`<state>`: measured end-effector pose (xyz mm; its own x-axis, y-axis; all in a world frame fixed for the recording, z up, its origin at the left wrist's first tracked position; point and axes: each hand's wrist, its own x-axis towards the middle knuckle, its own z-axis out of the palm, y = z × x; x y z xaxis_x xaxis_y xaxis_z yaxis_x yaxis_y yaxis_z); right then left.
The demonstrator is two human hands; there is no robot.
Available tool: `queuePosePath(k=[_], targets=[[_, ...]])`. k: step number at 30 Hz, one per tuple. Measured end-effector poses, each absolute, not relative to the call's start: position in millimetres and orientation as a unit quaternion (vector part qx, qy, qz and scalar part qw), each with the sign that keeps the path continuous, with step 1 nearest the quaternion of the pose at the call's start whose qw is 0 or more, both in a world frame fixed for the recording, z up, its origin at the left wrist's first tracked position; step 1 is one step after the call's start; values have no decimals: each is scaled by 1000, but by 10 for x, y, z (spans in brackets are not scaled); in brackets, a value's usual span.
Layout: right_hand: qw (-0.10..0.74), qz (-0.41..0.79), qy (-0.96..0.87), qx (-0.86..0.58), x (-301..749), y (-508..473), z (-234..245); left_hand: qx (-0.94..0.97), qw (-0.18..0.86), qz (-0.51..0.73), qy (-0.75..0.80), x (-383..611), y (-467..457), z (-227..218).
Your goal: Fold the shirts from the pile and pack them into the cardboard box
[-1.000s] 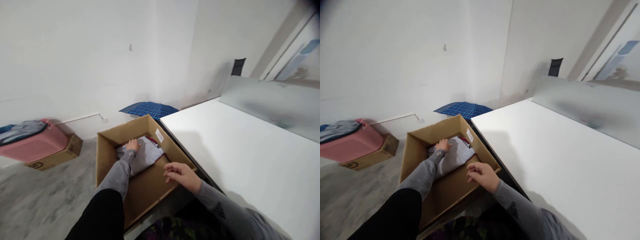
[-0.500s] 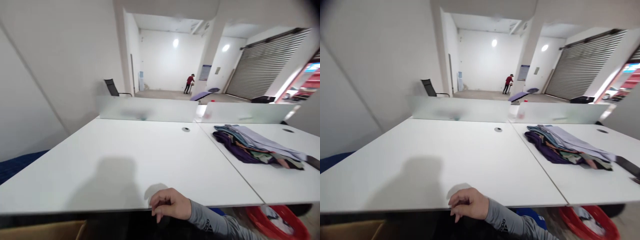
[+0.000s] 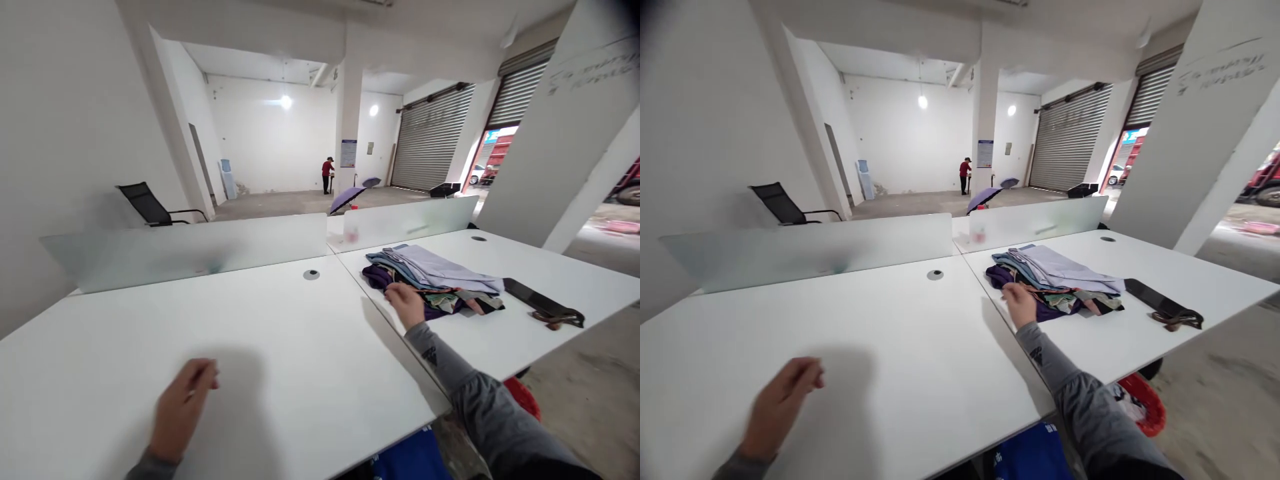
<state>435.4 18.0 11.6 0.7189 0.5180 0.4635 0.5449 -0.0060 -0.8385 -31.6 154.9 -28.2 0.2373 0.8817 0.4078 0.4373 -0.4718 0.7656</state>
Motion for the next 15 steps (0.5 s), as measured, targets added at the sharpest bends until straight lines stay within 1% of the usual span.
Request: queuePosePath(k=[1, 2, 3, 4, 6, 9, 12, 15], targets=[[570, -94, -340, -742, 4696, 149, 189, 756, 291, 410, 420, -54, 1576, -321], [519, -158, -327, -774, 5022, 113, 261, 767, 306, 390, 406, 188, 1595, -361], [476, -197, -318, -796, 5323, 76, 328, 781, 308, 369, 399, 392, 1609, -400], [454, -211, -308, -809, 5593, 42, 387, 793, 301, 351, 396, 547, 1619, -433], [428, -207, -298, -828, 6033, -1, 467, 812, 280, 325, 396, 705, 1635, -480], [401, -147, -274, -861, 6456, 19, 487, 818, 267, 316, 400, 689, 1663, -512], [379, -88, -253, -886, 6665, 109, 449, 820, 259, 313, 403, 628, 1688, -528], [378, -69, -240, -892, 6746, 156, 465, 822, 258, 304, 408, 633, 1698, -534]])
